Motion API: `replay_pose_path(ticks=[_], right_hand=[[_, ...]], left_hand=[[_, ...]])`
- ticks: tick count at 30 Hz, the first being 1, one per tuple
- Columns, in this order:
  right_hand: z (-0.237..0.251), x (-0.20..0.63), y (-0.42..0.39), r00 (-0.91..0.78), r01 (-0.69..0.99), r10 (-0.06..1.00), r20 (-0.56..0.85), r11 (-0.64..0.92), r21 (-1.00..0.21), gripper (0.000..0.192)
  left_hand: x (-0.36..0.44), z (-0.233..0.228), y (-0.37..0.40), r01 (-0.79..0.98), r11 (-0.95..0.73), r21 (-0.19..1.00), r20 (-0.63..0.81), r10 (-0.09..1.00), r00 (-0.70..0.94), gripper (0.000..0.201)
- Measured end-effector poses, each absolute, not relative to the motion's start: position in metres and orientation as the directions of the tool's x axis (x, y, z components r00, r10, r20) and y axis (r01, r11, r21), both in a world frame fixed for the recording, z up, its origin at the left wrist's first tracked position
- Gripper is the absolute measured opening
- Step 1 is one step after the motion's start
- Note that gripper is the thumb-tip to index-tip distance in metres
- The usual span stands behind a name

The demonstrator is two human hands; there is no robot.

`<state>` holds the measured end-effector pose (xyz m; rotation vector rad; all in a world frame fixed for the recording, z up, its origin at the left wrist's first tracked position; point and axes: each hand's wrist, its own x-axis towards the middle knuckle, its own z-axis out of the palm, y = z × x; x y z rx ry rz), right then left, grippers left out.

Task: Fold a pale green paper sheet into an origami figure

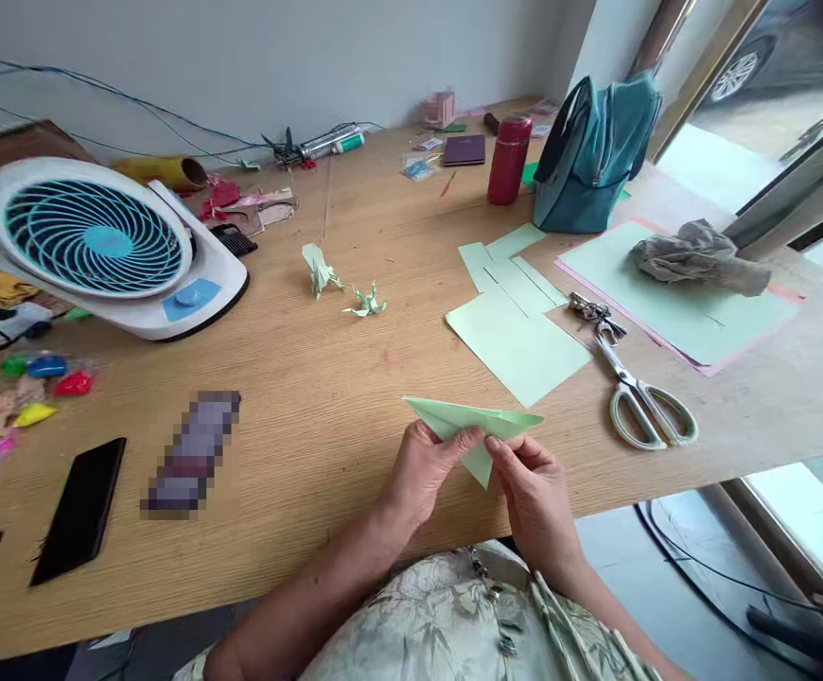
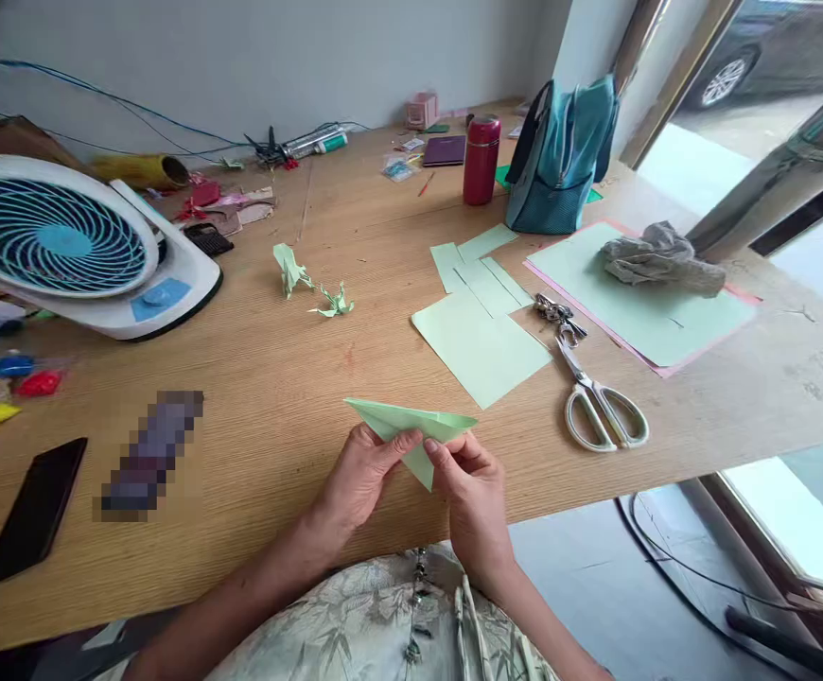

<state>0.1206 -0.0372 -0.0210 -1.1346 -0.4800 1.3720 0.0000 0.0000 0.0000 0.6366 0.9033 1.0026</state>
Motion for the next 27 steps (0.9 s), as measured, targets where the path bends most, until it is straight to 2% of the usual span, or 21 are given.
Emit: replay_pose_path(ticks=[8, 21, 23, 25, 27], right_hand=[[-0.019, 0.116, -0.034, 0.226, -0.512, 0.905, -0.36, -0.204, -0.834, 0.035], [-0.024, 0.128, -0.034, 0.268, -0.487, 0.889, -0.37, -0.207, -0.848, 0.034], [-0.024, 0.136, -0.037, 0.272, -0.435, 0.898, -0.347, -0.207, -0.876, 0.032], [-0.026, 0.145, -0.044, 0.306, -0.314, 0.912, -0.272, -0.173, -0.934, 0.027], [-0.03, 0.153, -0.054, 0.401, -0.037, 0.914, -0.059, -0.048, -0.998, 0.017]], left_hand=[[0.006, -0.003, -0.005, -0.396, 0.321, 0.86, -0.279, 0.947, 0.159, 0.022], [0.001, -0.008, -0.007, -0.352, 0.362, 0.864, -0.322, 0.932, 0.167, 0.027], [-0.005, -0.009, -0.005, -0.325, 0.401, 0.856, -0.359, 0.915, 0.182, 0.03], [-0.014, -0.011, -0.003, -0.25, 0.448, 0.858, -0.407, 0.891, 0.2, 0.033], [-0.024, -0.012, -0.001, -0.113, 0.466, 0.878, -0.437, 0.874, 0.212, 0.035]])
